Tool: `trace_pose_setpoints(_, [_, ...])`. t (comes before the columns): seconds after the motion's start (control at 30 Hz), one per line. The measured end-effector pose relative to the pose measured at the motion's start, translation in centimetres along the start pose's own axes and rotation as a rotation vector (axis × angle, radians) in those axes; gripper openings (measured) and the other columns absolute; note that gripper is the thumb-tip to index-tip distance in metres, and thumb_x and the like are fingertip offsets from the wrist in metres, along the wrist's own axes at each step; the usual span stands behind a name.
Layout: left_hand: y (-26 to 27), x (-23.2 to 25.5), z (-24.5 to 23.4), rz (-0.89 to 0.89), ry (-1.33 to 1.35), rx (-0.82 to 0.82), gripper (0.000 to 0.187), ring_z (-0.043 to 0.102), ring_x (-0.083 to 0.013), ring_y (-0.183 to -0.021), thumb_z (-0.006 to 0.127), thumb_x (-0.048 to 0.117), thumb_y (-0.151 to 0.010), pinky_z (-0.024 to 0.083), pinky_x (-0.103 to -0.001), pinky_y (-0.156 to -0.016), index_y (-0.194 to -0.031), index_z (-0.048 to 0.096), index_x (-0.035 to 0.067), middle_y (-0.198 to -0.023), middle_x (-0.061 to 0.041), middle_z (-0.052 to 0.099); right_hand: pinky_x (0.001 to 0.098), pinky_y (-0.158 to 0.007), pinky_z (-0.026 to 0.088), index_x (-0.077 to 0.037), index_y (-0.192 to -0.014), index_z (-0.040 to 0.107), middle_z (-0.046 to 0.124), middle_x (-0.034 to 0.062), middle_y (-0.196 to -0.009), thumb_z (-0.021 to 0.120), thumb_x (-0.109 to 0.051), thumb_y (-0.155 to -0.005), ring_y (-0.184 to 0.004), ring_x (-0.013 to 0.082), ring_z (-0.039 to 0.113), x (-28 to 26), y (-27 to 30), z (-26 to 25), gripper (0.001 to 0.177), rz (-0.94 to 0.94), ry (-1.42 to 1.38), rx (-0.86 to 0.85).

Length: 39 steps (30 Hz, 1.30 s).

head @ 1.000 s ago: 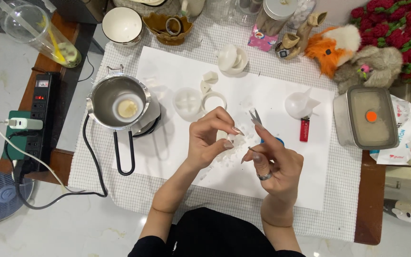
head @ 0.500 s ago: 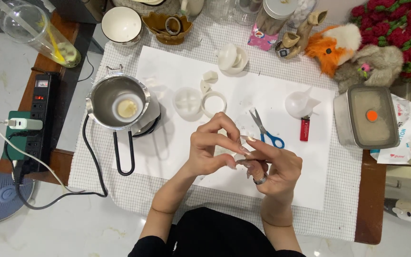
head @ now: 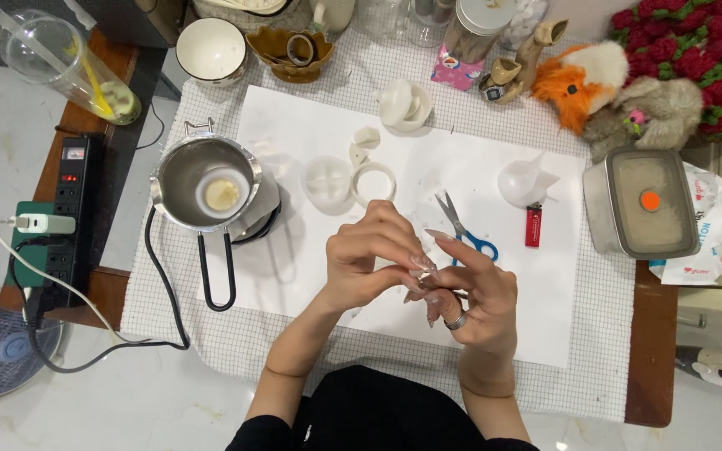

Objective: Trimming and preparing a candle wick using scissors

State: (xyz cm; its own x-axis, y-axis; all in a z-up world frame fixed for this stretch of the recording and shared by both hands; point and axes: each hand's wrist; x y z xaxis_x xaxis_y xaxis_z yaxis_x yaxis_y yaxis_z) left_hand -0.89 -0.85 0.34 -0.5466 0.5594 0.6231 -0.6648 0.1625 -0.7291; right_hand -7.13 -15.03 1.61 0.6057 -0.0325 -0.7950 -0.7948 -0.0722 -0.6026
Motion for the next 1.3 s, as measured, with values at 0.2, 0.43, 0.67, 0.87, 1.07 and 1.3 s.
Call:
trace_pose_setpoints(0.2, [0.5, -0.8, -0.6, 0.015, -0.014, -0.059, 0.018, 0.052, -0.0171, -0.073, 0.074, 0.016, -0.078, 0.036, -0.032, -0.08, -0.091, 0.072, 0.004, -0.077, -0.004, 0.069, 0.02, -0.031, 0.041, 0.014, -0.111, 0.056, 0.062, 0.0088, -0.052, 0.065, -0.004, -0.079, -0.034, 0.0133, 0.057, 0.4, -0.2, -0.6, 0.038, -0.052, 0.077, -0.016])
trace_pose_setpoints(0.43, [1.1, -1.9, 0.8, -0.004, 0.13, -0.061, 0.022, 0.049, -0.0177, -0.079, 0.07, 0.028, -0.081, 0.041, -0.029, -0.08, -0.088, 0.073, 0.007, -0.087, -0.006, 0.069, 0.0192, -0.031, 0.038, 0.011, -0.107, 0.06, 0.06, 0.0074, -0.048, 0.066, -0.009, -0.078, -0.032, 0.0129, 0.054, 0.8, -0.5, -1.3, 0.036, -0.131, 0.147, -0.023])
trace_pose_setpoints(0.67, [1.4, -1.7, 1.2, 0.077, 0.049, 0.034, 0.015, 0.045, -0.0155, -0.072, 0.073, 0.021, -0.078, 0.038, -0.027, -0.076, -0.08, 0.074, 0.007, -0.074, -0.003, 0.067, 0.0191, -0.031, 0.039, 0.008, -0.091, 0.069, 0.06, 0.0069, -0.048, 0.067, -0.006, -0.079, -0.03, 0.011, 0.047, 1.8, -0.2, -0.9, 0.019, -0.187, 0.141, 0.065])
trace_pose_setpoints(0.87, [2.2, -2.9, 1.6, 0.059, 0.12, 0.095, 0.03, 0.045, -0.0157, -0.073, 0.072, 0.034, -0.078, 0.041, -0.026, -0.075, -0.08, 0.073, 0.005, -0.073, -0.005, 0.067, 0.0197, -0.031, 0.036, 0.011, -0.096, 0.067, 0.055, 0.0064, -0.044, 0.066, -0.007, -0.077, -0.03, 0.0101, 0.038, 1.2, -0.5, 0.2, 0.026, -0.202, 0.144, 0.058])
trace_pose_setpoints(1.07, [3.4, -3.5, 2.6, -0.074, 0.302, 0.133, 0.035, 0.049, -0.0177, -0.074, 0.072, 0.038, -0.077, 0.044, -0.025, -0.067, -0.078, 0.072, 0.003, -0.08, -0.012, 0.068, 0.0203, -0.035, 0.038, 0.011, -0.097, 0.067, 0.053, 0.0051, -0.044, 0.067, -0.012, -0.077, -0.033, 0.0075, 0.04, 2.3, 0.6, -0.3, 0.03, -0.182, 0.157, 0.028])
trace_pose_setpoints(1.3, [3.2, -1.3, 4.7, -0.291, 0.549, 0.328, 0.04, 0.048, -0.0084, -0.054, 0.071, 0.036, -0.082, 0.039, -0.015, -0.033, -0.081, 0.063, -0.003, -0.063, -0.009, 0.052, 0.0253, -0.045, 0.044, 0.009, -0.124, 0.052, 0.062, 0.0106, -0.057, 0.061, -0.009, -0.085, -0.043, 0.0119, 0.051, -0.9, -0.1, 1.5, 0.045, -0.17, 0.266, 0.077])
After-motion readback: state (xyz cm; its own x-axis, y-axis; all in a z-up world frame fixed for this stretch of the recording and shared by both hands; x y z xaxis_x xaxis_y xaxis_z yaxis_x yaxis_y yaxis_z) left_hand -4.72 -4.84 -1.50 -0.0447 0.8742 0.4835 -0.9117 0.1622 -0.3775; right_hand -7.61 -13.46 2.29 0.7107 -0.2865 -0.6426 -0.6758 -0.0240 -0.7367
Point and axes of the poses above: each hand's wrist, its own y-axis away from the middle knuckle, its own z-axis out of the palm, x = y × z
